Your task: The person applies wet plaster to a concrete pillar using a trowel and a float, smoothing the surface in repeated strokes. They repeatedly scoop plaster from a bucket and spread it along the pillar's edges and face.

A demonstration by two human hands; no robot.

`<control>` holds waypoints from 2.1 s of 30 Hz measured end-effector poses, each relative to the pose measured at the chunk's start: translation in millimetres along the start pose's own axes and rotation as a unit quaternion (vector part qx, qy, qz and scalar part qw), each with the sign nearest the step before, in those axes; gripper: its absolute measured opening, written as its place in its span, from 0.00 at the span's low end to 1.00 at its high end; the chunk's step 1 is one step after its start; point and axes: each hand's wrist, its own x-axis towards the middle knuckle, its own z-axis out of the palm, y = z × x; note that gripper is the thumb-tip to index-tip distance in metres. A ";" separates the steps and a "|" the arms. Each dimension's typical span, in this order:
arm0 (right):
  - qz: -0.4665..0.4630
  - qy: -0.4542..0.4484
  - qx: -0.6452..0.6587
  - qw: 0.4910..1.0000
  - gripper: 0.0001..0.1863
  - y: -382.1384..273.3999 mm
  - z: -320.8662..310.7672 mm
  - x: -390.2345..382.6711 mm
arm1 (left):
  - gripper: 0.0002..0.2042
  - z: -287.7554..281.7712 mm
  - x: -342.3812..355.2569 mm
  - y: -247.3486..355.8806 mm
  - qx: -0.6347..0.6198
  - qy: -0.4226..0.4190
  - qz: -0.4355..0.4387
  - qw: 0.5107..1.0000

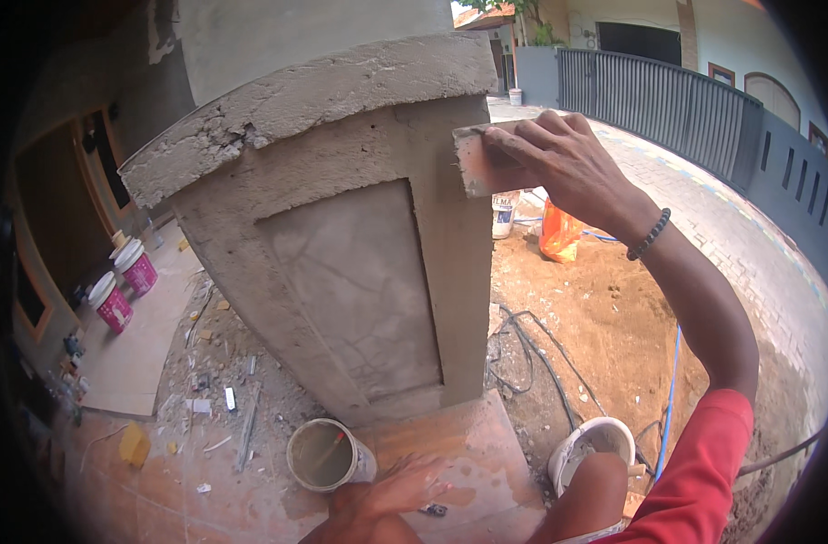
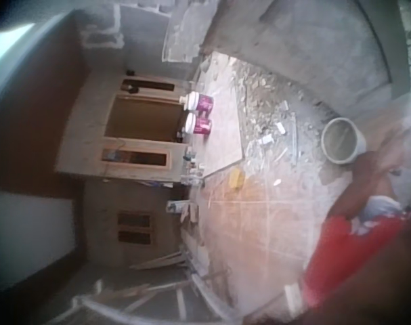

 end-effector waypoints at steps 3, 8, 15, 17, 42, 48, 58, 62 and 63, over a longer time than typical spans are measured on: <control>-0.026 0.055 -0.039 0.997 0.33 -13.8 2.6 41.9 | 0.24 -13.7 7.8 22.3 -0.016 -0.061 -0.031 0.998; 0.002 0.098 -0.029 0.995 0.24 -37.5 16.9 52.4 | 0.23 -8.9 9.4 17.2 0.009 -0.086 -0.035 0.996; -0.076 -0.084 0.018 0.993 0.25 -93.5 45.8 -25.1 | 0.23 6.3 1.6 16.5 0.028 -0.024 -0.006 0.999; -0.035 0.014 0.017 0.999 0.25 -78.0 27.7 -2.0 | 0.22 1.0 -5.7 20.0 0.022 -0.013 0.003 1.000; 0.073 0.038 -0.004 0.997 0.24 -51.9 18.8 33.7 | 0.18 -28.5 -25.4 69.2 -0.033 0.054 0.012 0.998; 0.048 0.038 0.119 0.991 0.32 -124.4 90.5 -37.2 | 0.19 -95.6 -56.0 97.0 0.042 0.172 0.052 0.983; 0.011 -0.224 0.419 0.880 0.25 -201.3 147.7 -171.9 | 0.19 -237.3 -4.1 141.1 0.293 0.464 0.152 0.822; 0.182 -0.146 0.736 0.636 0.31 -124.9 89.9 -151.0 | 0.22 -296.0 10.5 163.6 0.416 0.527 0.114 0.732; 0.202 -0.140 0.774 0.584 0.30 -101.2 86.5 -144.3 | 0.23 -312.1 18.3 169.8 0.429 0.541 0.112 0.715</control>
